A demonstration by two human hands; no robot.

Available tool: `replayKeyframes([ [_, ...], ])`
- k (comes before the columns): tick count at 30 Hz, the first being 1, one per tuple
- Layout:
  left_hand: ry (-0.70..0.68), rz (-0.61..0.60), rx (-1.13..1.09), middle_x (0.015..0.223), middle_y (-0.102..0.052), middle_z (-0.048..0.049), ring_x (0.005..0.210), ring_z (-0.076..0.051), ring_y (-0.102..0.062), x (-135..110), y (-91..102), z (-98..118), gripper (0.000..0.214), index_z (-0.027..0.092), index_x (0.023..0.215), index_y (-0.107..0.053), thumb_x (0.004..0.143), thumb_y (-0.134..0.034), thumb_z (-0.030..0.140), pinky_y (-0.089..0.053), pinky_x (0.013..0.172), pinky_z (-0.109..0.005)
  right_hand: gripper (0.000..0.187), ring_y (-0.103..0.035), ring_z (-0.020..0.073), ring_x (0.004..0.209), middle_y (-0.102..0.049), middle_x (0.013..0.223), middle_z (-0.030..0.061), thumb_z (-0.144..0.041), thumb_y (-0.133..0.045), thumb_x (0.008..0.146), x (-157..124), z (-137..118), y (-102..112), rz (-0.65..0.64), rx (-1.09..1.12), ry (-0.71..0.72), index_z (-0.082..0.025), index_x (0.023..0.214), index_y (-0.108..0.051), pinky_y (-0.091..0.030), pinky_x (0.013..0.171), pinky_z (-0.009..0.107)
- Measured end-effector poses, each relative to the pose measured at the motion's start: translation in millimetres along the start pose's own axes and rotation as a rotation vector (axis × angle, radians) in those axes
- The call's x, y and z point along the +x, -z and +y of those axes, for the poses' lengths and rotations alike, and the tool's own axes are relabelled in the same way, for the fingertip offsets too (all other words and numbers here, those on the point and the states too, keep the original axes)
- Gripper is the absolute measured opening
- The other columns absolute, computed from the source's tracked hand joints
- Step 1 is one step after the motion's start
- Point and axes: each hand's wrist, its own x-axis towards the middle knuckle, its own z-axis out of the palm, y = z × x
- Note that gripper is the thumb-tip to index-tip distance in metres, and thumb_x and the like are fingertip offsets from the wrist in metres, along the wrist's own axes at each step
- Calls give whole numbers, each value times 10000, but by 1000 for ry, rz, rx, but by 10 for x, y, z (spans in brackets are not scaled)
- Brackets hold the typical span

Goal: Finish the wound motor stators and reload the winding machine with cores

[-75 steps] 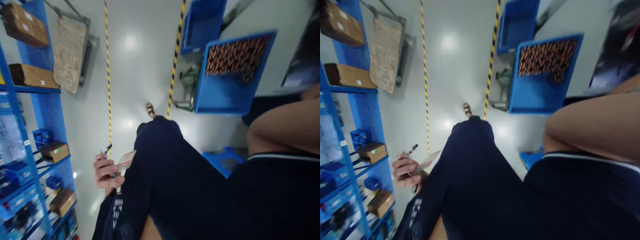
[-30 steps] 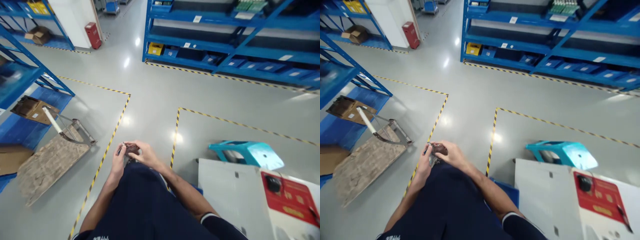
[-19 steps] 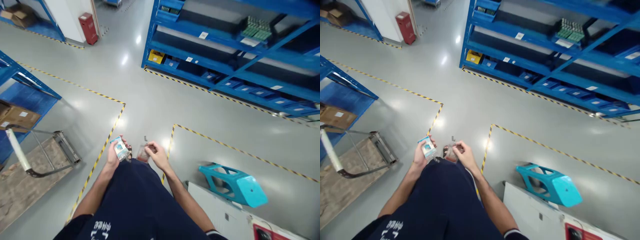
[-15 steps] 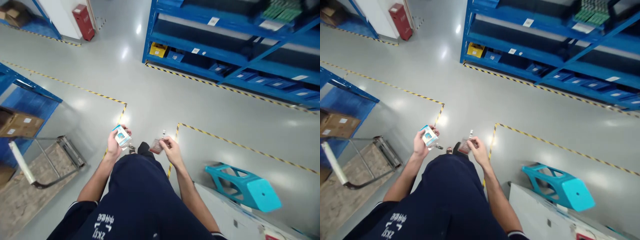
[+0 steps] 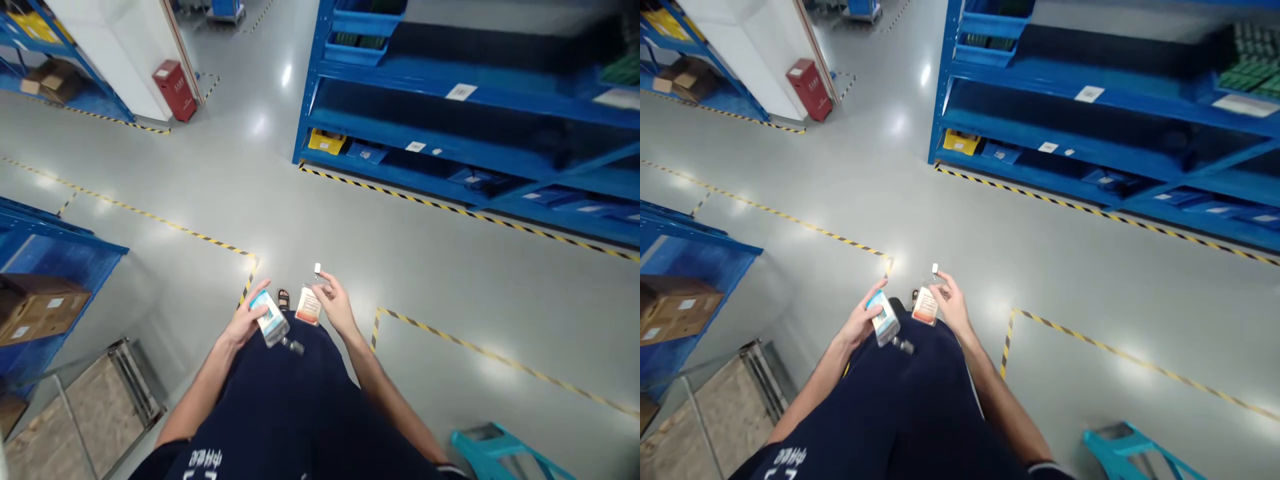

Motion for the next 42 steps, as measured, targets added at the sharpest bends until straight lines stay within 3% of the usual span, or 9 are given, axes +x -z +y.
replayKeyframes([
  [4,70,-50,132,1152,-801,-55,906,-226,-781,712,93,267,1479,269,1916,-461,738,-1243,701,-676,908,-364,963,-808,257,880,-852,1026,26,-716,-960,1071,1483,-435,-241,-124,-9,38,-277,1862,-629,-703,874,411],
  [9,-102,-27,435,1314,-723,-98,1091,-255,-711,1974,246,888,878,218,1483,-825,832,-1177,691,-635,1030,-401,777,-846,284,976,-877,1160,97,-689,-960,1038,3257,-657,-722,-159,-76,59,-235,1647,-793,-715,922,428],
  [13,-298,-112,592,1681,-682,-174,1662,-409,-585,2878,276,1985,457,274,1349,-965,1021,-1061,578,-442,1489,-567,804,-857,292,1002,-896,1205,127,-764,-957,981,4390,-794,-1144,-62,-106,17,-215,1549,-813,-726,919,427],
  [18,-351,-545,618,1155,-912,-145,1077,-280,-877,3695,192,3632,411,235,1133,-1030,1243,-687,432,-664,1048,-398,905,-893,340,1122,-921,1275,180,-921,-954,936,5583,-1176,-1449,115,-92,-28,-205,1476,-837,-756,965,455],
  [22,-354,-620,773,1326,-943,-86,1144,-272,-909,4423,133,4706,393,283,1355,-1019,983,-898,242,-643,1035,-348,1020,-922,391,1189,-923,1448,233,-979,-986,876,6640,-1443,-1541,258,-28,-23,-193,1515,-868,-778,1005,496],
  [27,-351,-531,1131,1200,-905,-44,1043,-220,-843,5690,-49,5668,200,336,1312,-997,1169,-859,355,-553,918,-343,1044,-945,440,1197,-954,1321,254,-1013,-1011,815,8124,-1629,-1796,314,38,-19,-189,1438,-856,-793,961,511],
  [30,-404,-425,1233,1089,-806,-33,1009,-215,-753,6462,-235,6218,61,249,1101,-833,1152,-804,262,-478,907,-362,1076,-955,420,1213,-965,1287,223,-984,-981,884,9070,-1848,-2107,262,70,14,-202,1594,-771,-798,1007,516],
  [38,-484,-131,1177,1158,-766,-112,1059,-285,-718,8158,-400,7783,454,249,1080,-663,1358,-443,533,-504,945,-421,789,-902,315,1022,-925,1484,202,-837,-910,1056,11845,-2958,-2978,139,-29,208,-213,1537,-864,-765,918,445],
  [42,-587,-45,1045,1170,-852,-106,1164,-344,-806,9200,-284,8446,520,305,1140,-785,1340,-474,671,-566,1297,-607,749,-875,293,993,-890,1600,191,-799,-899,1023,13297,-3269,-3237,92,-147,277,-227,1506,-917,-756,946,461],
])
